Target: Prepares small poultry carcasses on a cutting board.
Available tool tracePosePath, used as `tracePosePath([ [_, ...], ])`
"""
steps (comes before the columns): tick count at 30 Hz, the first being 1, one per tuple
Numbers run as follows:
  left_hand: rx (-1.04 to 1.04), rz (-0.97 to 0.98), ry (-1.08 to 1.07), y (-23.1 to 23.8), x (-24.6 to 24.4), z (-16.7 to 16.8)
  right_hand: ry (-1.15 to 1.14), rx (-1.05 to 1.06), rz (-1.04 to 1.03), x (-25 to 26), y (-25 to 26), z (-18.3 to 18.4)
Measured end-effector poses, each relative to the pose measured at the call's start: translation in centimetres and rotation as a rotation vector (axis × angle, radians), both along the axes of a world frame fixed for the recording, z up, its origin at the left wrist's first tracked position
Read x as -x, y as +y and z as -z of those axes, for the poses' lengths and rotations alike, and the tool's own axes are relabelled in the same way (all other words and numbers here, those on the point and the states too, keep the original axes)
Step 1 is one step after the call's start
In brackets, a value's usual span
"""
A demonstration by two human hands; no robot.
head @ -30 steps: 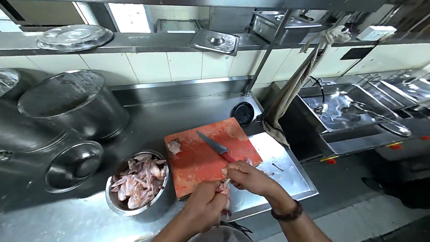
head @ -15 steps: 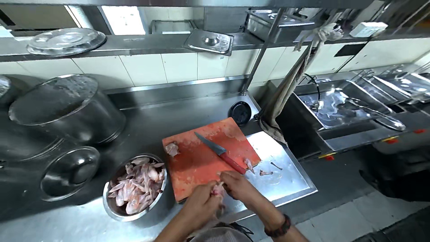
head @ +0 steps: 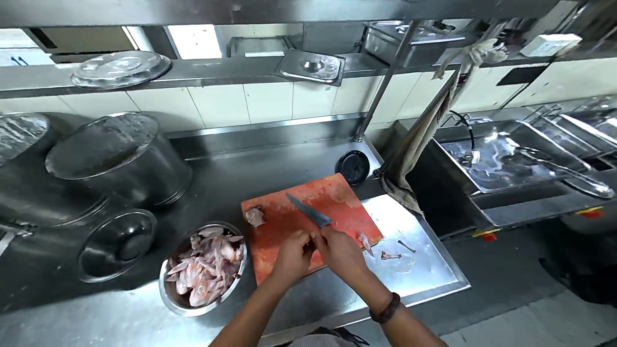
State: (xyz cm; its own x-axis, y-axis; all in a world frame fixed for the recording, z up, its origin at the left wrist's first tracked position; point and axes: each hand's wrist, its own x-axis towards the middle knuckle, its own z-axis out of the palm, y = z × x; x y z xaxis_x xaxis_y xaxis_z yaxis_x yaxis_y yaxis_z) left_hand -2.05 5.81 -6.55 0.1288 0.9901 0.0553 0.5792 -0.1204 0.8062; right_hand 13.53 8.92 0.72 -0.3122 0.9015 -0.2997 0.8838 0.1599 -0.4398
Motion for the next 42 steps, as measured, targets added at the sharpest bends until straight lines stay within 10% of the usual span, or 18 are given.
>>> tracePosePath([
  [8, 0.159, -0.060, -0.068, 0.4, 0.9, 3.4, 0.153, 0.011, -0.037, -1.3, 2.5, 5.5],
  [15, 0.364, -0.401, -0.178, -2.2, 5.5, 6.3, -0.281, -0.105, 0.090, -6.1, 1.8, 12.5],
  [21, 0.422, -0.364, -0.092, -3.2, 6.4, 7.0, -0.382, 0.108, 0.032, -4.0, 3.1, 8.7],
  [28, 0.437, -0.299, 0.162, -3.1, 6.2, 5.6, 0.352, 0.179, 0.162, -4.0, -3.0, 9.7],
  [42, 0.474, -0.025, 0.466, -1.6, 6.3, 4.7, -0.374, 0.146, -0.110, -0.4, -8.2, 8.0],
])
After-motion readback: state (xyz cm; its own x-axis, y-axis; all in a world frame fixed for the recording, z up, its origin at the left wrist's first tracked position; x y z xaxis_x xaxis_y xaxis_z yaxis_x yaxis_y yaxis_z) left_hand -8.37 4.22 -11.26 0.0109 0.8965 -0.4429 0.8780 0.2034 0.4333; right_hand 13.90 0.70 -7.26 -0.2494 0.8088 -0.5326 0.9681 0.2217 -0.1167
